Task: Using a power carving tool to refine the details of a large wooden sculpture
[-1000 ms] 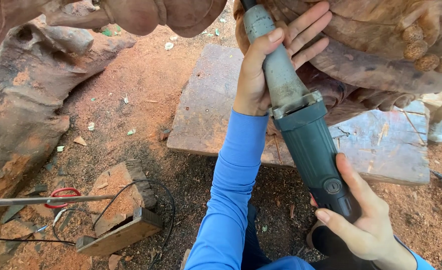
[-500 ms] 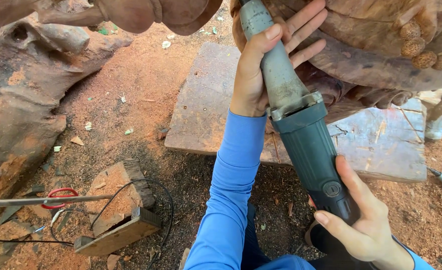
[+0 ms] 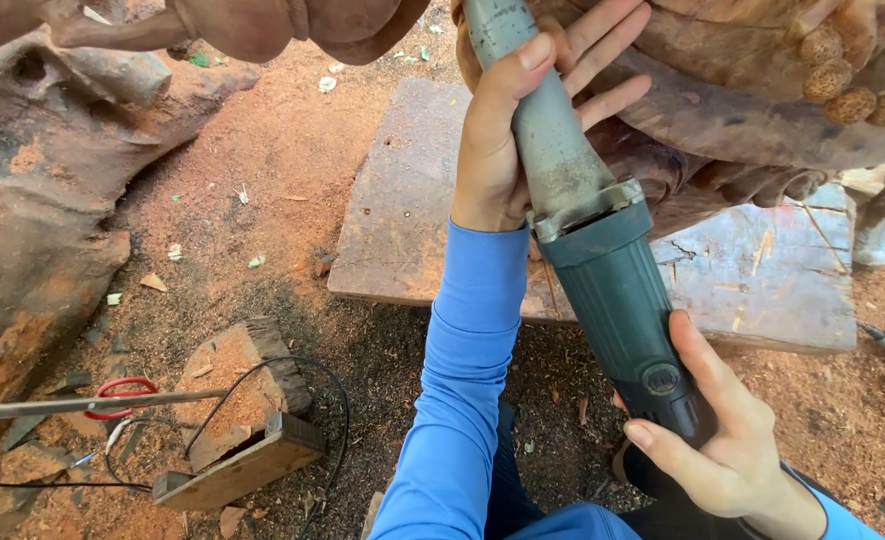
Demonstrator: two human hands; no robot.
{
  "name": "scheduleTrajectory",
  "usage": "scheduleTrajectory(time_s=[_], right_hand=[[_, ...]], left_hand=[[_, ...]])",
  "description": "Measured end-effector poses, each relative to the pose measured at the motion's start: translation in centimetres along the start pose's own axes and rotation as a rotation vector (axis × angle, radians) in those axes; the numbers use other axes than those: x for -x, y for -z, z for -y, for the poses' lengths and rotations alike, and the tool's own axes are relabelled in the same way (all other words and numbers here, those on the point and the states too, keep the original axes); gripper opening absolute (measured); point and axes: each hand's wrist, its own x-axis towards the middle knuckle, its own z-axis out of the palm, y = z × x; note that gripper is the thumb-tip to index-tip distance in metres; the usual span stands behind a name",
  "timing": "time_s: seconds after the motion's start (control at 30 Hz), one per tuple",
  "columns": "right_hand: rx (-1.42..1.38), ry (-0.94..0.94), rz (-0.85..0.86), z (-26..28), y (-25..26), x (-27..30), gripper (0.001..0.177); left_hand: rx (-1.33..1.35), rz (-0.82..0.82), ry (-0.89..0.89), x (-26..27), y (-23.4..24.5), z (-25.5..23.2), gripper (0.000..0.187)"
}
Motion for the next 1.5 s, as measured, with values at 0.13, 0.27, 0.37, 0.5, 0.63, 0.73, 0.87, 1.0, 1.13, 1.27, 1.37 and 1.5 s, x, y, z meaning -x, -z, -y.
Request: scheduleTrajectory(time_s=[0.13,0.27,0.37,0.5,0.63,0.73,0.87,1.0,1.13,1.27,1.37,1.5], right_hand=[[-0.039,-0.029,0.014,-0.1,0.1,-0.2,0.103],[0.0,-0.056,0.005,0.2,0.0,-0.5,0.102],[0.036,-0.082,0.002,0.6,0.0,-0.9,0.1],[0.059,-0.119,0.001,0.9,-0.1,-1.2,0.1],[0.054,-0.128,-0.005,1.5,-0.2,-1.4,0.099],[0.084,-0.144,0.0,1.5,0.0,-1.1,0.1],[0.126,-0.086,-0.005,1.3,0.0,-0.5,0.099],[0.1,-0.036,0.003,1.3,-0.3,-0.6,0.096],[0.088,-0.106,-0.006,1.6,-0.4,-1.1,0.099],[0.106,-0.146,-0.015,2.2,-0.7,-1.7,0.097],[0.113,-0.158,-0.007,2.3,-0.7,-1.8,0.097],[0.056,-0.24,-0.015,2.7,-0.9,-1.2,0.101]], left_hand=[[-0.032,0.03,-0.02,0.0,0.5,0.1,0.023],[-0.005,0.157,-0.015,-0.1,1.9,0.4,0.026],[0.026,0.246,-0.023,-0.2,2.5,0.7,0.044],[0.049,0.254,-0.012,-0.3,2.7,0.7,0.045],[0.031,0.264,-0.004,-0.3,2.7,0.6,0.045],[0.011,0.262,0.022,-0.3,2.8,0.5,0.05],[-0.036,0.178,0.01,0.0,1.4,0.1,0.028],[-0.038,0.156,0.0,0.0,1.6,0.2,0.019],[-0.001,0.206,-0.012,-0.2,2.5,0.6,0.032],[0.057,0.278,0.003,-0.4,2.9,0.7,0.042],[0.095,0.253,0.037,-0.4,2.9,0.8,0.045],[-0.051,0.15,0.114,-0.3,1.3,0.1,0.029]])
